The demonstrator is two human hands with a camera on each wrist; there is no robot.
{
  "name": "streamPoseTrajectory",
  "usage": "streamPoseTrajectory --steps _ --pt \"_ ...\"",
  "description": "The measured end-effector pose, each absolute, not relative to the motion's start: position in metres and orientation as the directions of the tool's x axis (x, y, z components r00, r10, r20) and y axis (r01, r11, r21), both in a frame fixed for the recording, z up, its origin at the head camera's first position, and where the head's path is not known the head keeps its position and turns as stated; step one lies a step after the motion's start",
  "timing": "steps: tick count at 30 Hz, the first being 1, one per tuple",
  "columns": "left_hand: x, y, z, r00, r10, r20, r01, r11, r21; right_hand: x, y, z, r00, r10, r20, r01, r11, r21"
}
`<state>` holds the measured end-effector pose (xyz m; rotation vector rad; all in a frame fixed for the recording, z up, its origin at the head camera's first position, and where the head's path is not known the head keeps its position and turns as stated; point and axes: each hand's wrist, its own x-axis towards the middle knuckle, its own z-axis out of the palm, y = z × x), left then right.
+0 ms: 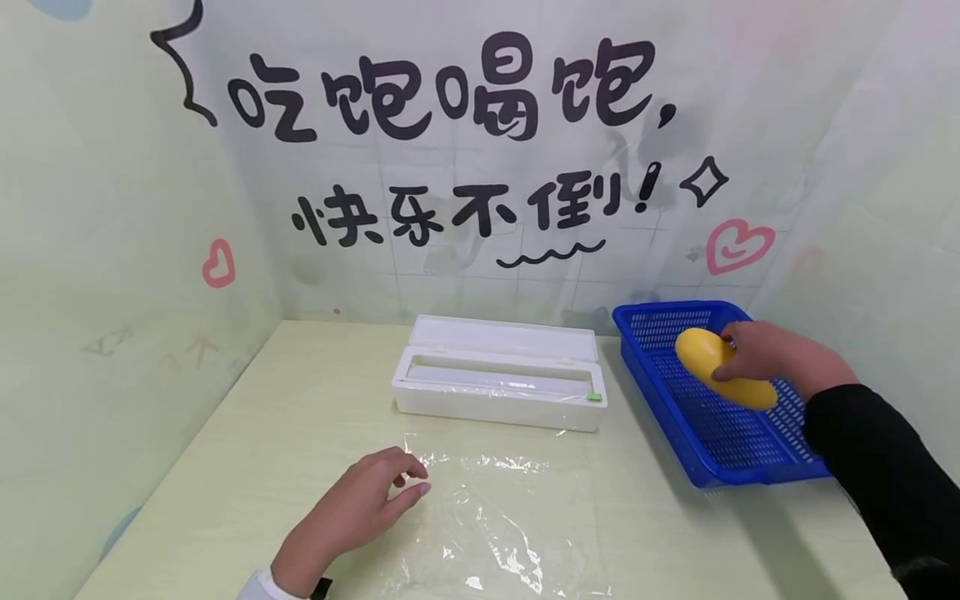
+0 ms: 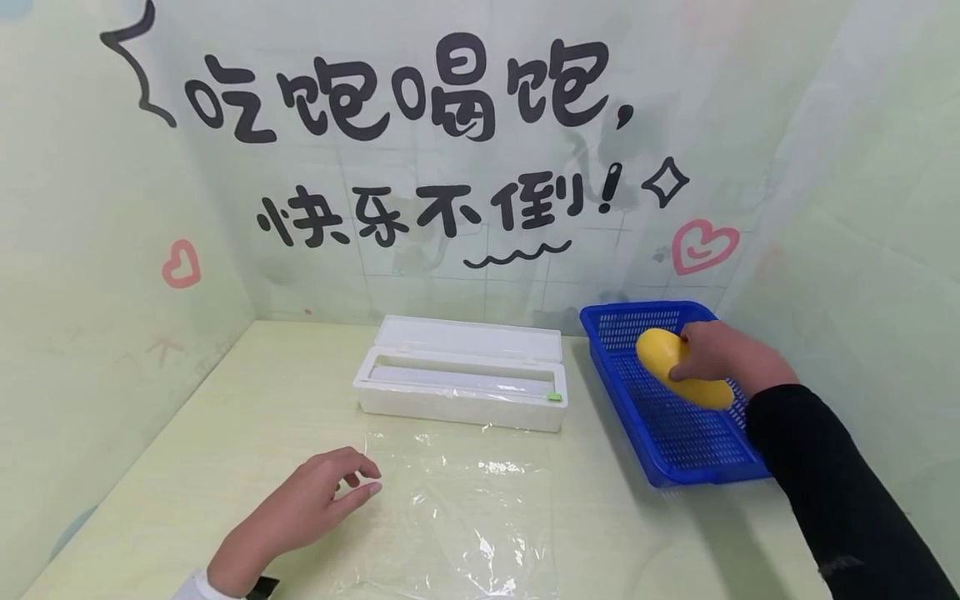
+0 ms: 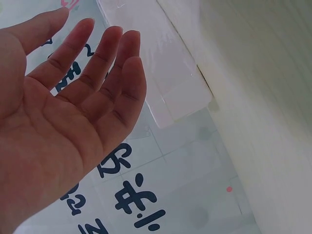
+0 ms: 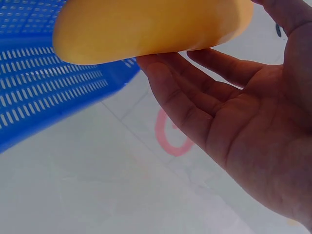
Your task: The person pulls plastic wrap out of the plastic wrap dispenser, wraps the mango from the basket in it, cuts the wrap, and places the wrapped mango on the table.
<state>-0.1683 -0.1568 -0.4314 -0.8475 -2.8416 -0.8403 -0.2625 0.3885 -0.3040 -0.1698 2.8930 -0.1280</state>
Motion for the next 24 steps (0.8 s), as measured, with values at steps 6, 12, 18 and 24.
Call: streamPoseTrajectory --steps 6,12,18,24 --pt "-0.168 -0.156 -0.433 -0.847 0.490 0.205 0.523 0.699 0.487 -0.252 0.382 -0.285 -0.973 -0.121 -0.195 -0.106 0.991 -0.084" --pt "-0.170 -0.156 -0.435 -0.848 0.488 0.207 0.521 0.701 0.487 -0.243 0.371 -0.273 -0.981 -0.139 -0.138 -0.130 0.989 -0.072" --pt "-0.171 -0.157 -0.435 -0.845 0.492 0.209 0.526 0.696 0.489 -0.237 0.356 -0.266 -0.983 -0.160 -0.090 -0.155 0.986 -0.067" --pt "-0.171 -0.156 -0.437 -0.842 0.494 0.217 0.533 0.696 0.481 -0.228 0.342 -0.262 -0.985 -0.160 -0.068 -0.155 0.985 -0.069"
